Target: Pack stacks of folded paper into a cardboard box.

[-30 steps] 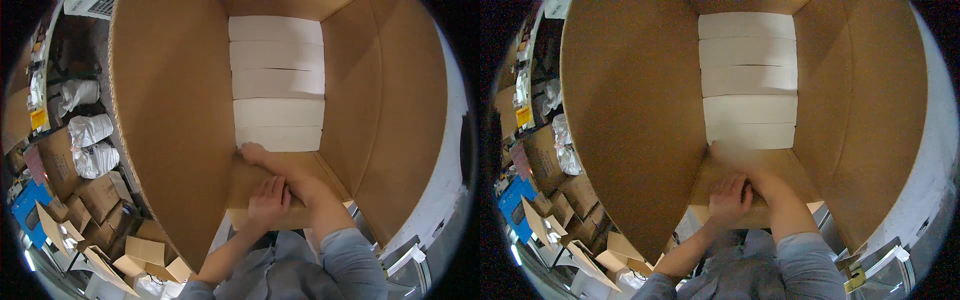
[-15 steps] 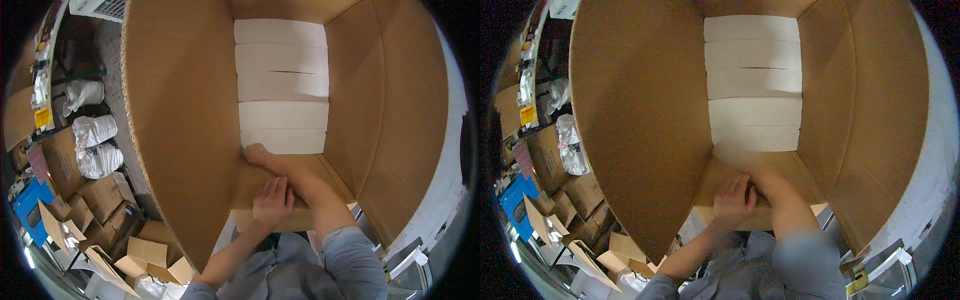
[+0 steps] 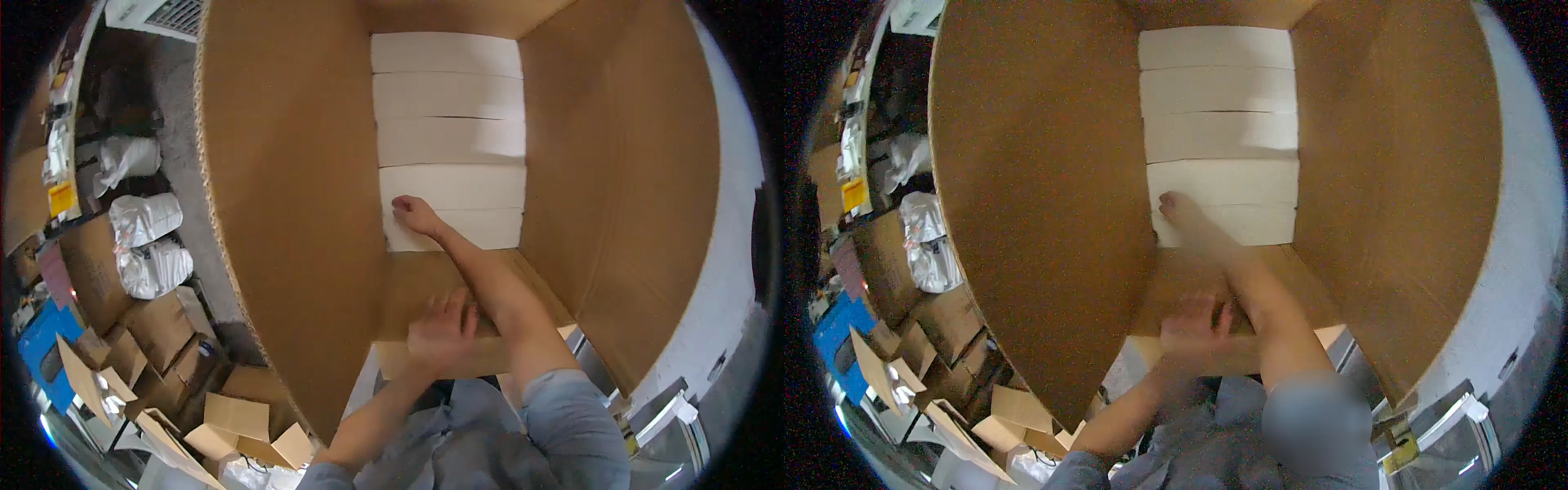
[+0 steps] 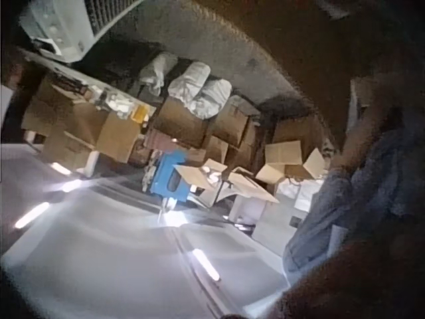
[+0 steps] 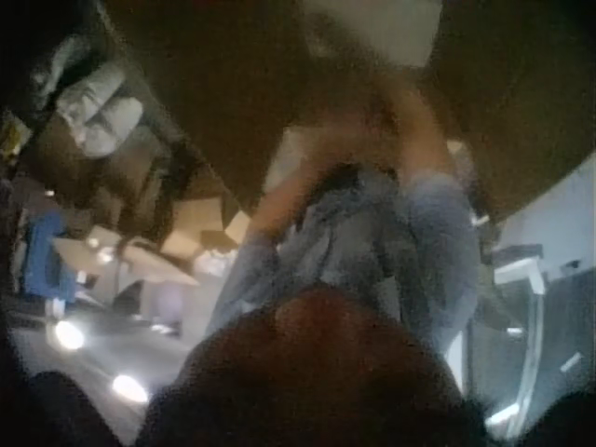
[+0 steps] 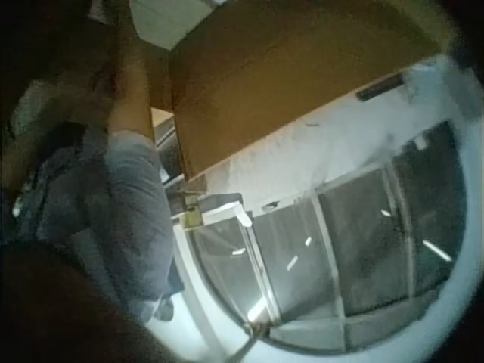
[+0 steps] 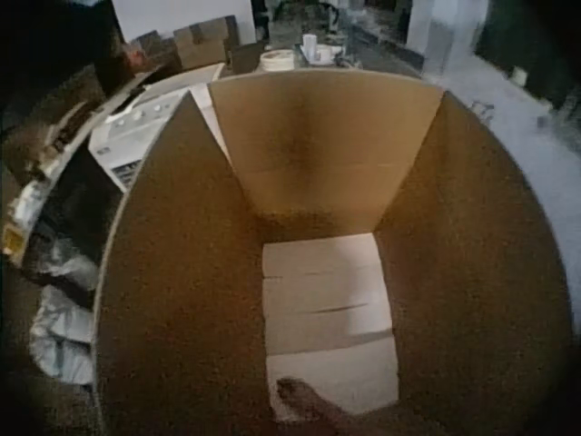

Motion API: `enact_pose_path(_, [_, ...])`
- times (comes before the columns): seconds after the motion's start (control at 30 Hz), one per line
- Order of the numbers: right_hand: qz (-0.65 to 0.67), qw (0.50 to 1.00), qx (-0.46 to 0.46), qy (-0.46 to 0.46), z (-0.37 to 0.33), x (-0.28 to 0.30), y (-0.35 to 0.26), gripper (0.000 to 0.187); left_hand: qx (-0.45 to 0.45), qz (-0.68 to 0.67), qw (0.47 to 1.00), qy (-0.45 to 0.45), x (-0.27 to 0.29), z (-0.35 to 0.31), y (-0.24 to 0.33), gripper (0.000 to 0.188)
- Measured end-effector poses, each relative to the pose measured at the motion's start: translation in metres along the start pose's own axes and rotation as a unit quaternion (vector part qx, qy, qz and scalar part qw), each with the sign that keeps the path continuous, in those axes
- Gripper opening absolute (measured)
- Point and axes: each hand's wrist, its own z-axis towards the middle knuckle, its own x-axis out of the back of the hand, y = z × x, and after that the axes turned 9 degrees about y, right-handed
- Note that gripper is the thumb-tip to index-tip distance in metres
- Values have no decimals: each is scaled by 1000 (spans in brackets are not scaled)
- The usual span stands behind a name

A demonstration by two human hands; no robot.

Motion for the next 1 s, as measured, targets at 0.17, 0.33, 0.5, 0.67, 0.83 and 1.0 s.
enact_pose_path(0.17, [-212, 955, -71, -194, -23, 76, 10, 28, 51, -18, 998, -34, 15, 6, -9, 32])
enact_pose_path(0.33, [-437, 866, -113, -217, -63, 196, 118, 23, 20, -34, 999, -5, 7, 5, 0, 31])
enact_pose_path(0.5, [-518, 830, -204, -32, -47, 162, 52, 38, 12, -21, 999, -26, 11, 5, -5, 32])
enact_pose_path(0.67, [-411, 849, -326, 59, -46, 168, 43, 39, 9, -25, 998, -53, 12, 8, 3, 35])
enact_pose_path(0.83, [-304, 859, -406, 70, -56, 169, 37, 58, 32, -3, 998, -48, 1, 1, -1, 33])
enact_pose_path(1.0, [-321, 856, -395, 94, -62, 157, 20, 57, 32, 2, 997, -76, 3, 2, -3, 36])
